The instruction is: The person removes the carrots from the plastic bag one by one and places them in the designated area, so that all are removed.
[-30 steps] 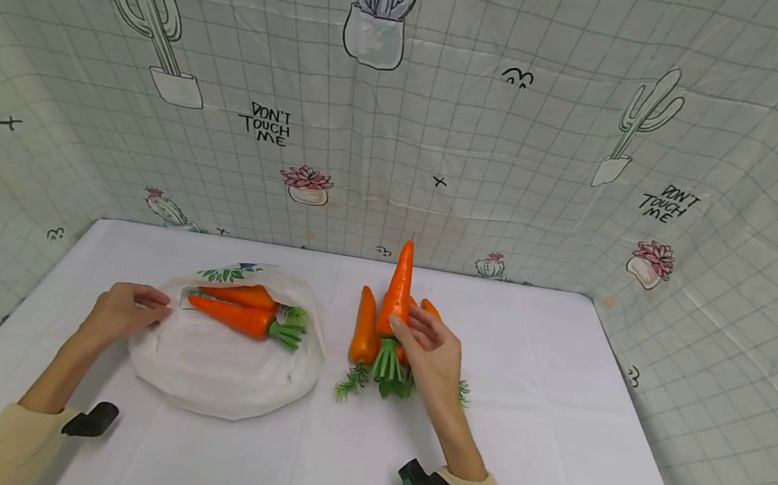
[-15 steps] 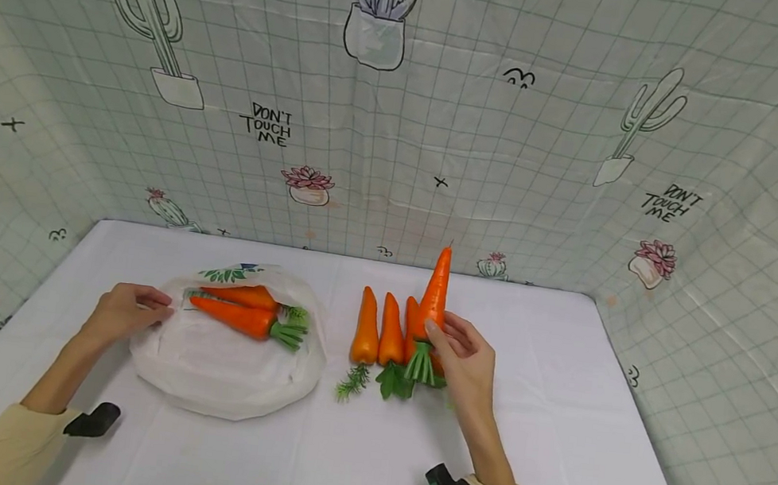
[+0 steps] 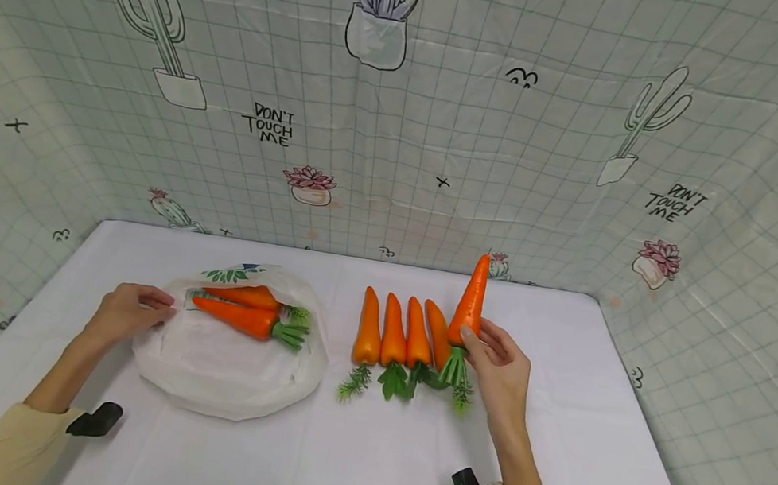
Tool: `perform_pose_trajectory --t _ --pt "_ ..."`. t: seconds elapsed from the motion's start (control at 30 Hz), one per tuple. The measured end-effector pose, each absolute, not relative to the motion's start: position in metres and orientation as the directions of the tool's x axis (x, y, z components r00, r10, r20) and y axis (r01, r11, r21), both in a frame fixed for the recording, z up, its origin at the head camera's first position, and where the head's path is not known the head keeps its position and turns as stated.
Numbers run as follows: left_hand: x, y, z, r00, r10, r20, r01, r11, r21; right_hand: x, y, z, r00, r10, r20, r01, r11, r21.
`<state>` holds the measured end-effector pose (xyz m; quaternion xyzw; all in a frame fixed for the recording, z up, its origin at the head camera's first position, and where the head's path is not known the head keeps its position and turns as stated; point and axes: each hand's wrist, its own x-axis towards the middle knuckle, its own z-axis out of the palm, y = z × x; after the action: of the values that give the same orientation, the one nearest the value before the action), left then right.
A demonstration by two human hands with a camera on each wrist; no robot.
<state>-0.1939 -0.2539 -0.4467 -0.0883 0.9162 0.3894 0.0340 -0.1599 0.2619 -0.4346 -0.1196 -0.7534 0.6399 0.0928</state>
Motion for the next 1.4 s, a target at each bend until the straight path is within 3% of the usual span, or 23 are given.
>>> perform_pose_trajectory --t 0.3,0.57,1.4 --pt "-0.195 -0.253 -0.448 -0.980 -0.149 -0.133 -0.199 0.687 0.699 -0.157 0.289 -0.436 -0.934 0.355 -0.035 0.094 0.150 -0.984" --pt "-0.195 -0.253 -0.445 -0.980 -0.145 -0.134 -0.197 0.687 0.699 -0.158 0.307 -0.443 -0.927 0.372 -0.041 0.135 0.230 -0.964" --pt "-0.194 -0.254 -0.448 -0.982 -0.141 -0.125 -0.188 0.688 0.701 -0.165 0.320 -0.462 -0.964 0.220 -0.147 0.233 0.435 -0.870"
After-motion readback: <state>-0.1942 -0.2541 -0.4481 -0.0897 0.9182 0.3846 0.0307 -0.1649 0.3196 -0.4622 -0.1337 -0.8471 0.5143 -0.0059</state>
